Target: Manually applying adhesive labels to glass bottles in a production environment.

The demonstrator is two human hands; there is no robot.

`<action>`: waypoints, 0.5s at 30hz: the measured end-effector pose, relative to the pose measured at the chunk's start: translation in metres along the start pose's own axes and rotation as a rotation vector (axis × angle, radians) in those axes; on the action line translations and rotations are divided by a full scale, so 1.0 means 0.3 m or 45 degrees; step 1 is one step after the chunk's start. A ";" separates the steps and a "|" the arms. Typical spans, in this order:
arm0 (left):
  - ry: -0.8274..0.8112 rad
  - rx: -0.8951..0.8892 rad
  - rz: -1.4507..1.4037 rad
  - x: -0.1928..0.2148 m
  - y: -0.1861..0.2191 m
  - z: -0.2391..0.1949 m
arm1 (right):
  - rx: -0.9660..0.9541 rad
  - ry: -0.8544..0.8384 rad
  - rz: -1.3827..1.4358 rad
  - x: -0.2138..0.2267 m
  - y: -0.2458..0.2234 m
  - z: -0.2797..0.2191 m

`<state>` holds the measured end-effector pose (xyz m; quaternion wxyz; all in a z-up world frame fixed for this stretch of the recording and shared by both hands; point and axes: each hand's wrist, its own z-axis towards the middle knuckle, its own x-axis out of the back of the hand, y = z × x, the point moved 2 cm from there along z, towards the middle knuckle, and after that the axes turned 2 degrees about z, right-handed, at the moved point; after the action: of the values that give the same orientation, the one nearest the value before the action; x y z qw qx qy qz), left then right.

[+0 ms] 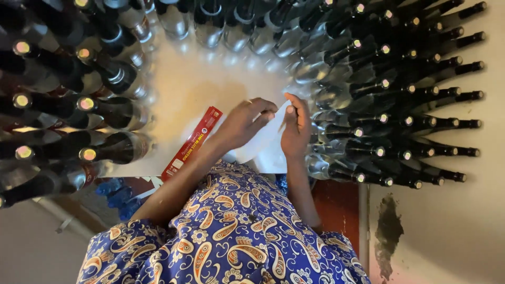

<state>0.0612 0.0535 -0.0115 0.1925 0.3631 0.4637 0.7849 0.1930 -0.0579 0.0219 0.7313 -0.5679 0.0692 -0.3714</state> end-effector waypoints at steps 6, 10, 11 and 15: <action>-0.167 0.177 0.213 -0.069 -0.058 -0.039 | -0.301 0.000 0.142 -0.033 0.055 -0.063; -0.129 0.095 0.216 -0.005 0.019 -0.017 | -0.285 -0.251 0.324 -0.065 0.055 -0.077; -0.169 0.147 0.160 0.011 0.041 -0.011 | -0.314 -0.328 0.277 -0.062 0.077 -0.085; -0.229 0.225 0.147 0.013 -0.016 -0.015 | -0.358 -0.023 0.038 0.042 0.059 -0.076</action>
<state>0.0550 0.0558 -0.0154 0.1551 0.4735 0.4904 0.7150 0.1984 -0.0821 0.0026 0.6506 -0.6671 0.1224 -0.3417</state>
